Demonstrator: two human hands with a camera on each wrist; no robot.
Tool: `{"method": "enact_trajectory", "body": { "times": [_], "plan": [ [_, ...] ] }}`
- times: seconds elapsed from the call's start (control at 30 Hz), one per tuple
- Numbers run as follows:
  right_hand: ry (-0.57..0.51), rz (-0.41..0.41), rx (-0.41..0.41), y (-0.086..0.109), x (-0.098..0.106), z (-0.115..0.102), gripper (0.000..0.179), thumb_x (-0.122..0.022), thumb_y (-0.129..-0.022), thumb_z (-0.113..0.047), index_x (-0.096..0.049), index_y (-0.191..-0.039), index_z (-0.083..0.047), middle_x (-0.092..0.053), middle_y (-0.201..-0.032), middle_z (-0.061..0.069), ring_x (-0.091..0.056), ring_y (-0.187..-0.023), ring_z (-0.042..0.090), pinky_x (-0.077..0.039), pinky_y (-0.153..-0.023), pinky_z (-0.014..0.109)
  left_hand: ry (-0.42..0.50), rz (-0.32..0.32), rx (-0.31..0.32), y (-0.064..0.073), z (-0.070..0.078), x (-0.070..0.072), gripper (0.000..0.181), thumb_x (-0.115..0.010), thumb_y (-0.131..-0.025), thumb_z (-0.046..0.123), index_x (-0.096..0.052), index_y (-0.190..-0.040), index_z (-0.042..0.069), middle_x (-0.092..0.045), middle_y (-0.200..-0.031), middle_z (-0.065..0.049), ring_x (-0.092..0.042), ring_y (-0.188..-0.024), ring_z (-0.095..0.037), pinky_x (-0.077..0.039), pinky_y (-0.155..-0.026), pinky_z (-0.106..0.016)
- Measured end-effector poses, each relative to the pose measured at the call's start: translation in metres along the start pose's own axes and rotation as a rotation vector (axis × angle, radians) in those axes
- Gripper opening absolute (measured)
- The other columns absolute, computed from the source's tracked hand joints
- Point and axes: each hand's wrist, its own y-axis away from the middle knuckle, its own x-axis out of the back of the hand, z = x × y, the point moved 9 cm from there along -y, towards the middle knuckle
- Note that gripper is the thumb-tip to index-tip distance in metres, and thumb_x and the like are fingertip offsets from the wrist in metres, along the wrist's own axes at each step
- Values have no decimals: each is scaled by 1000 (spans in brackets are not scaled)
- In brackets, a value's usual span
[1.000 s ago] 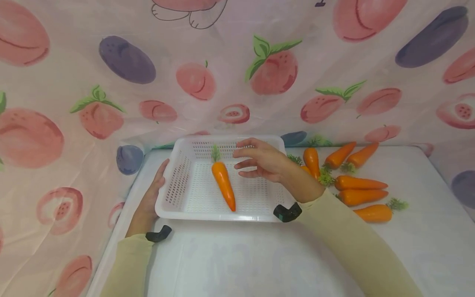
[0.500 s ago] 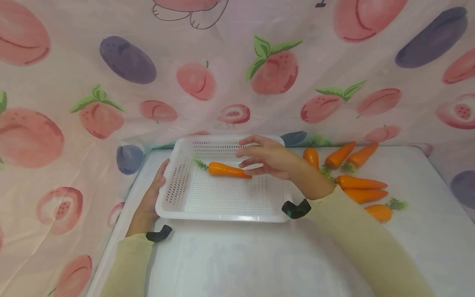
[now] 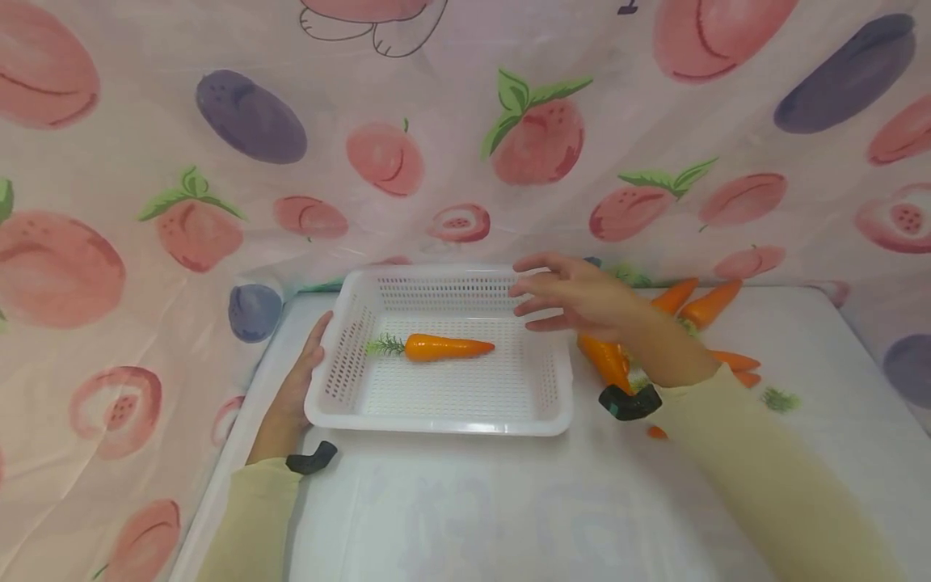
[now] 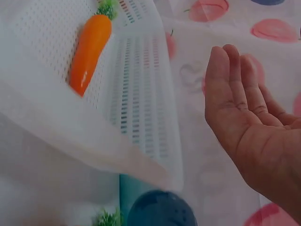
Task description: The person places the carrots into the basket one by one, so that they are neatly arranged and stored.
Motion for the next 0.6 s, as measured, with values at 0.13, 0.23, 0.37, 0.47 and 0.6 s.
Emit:
{"method": "enact_trajectory", "body": {
  "times": [0.13,0.23,0.37,0.47,0.6],
  "plan": [
    [-11,23,6,11,17,4,38,-52,-107,-29,-40,-142,-18,-58,-129,5,-61,-120,28,-57,-96,40,14,4,-2,0,-1,0,67,-54,-103,42,-21,-161,42,-32,-164,1,-52,-132,-16,-51,-100,-30],
    [-37,41,5,19,33,10,37,-51,-108,-27,-41,-142,-19,-59,-131,4,-62,-118,25,-57,-95,39,22,7,-3,1,-1,0,67,-54,-103,42,-20,-161,42,-35,-162,2,-52,-131,-16,-51,-99,-30],
    [-93,60,8,34,53,20,35,-49,-108,-24,-42,-142,-19,-63,-131,0,-65,-115,20,-58,-94,38,23,5,-5,2,0,-2,67,-54,-104,40,-20,-161,41,-36,-161,3,-52,-132,-16,-51,-100,-30],
    [-93,91,2,44,67,28,34,-48,-109,-24,-42,-142,-20,-64,-129,-3,-65,-114,17,-58,-92,36,23,1,-9,3,2,-3,66,-53,-104,39,-21,-161,40,-35,-161,2,-52,-132,-16,-50,-101,-29],
    [-58,128,-9,58,87,44,35,-47,-109,-25,-43,-144,-23,-63,-132,-6,-64,-116,16,-58,-93,35,18,1,-11,2,2,-3,67,-54,-104,40,-21,-162,40,-32,-164,-1,-52,-132,-17,-51,-100,-29]
  ]
}}
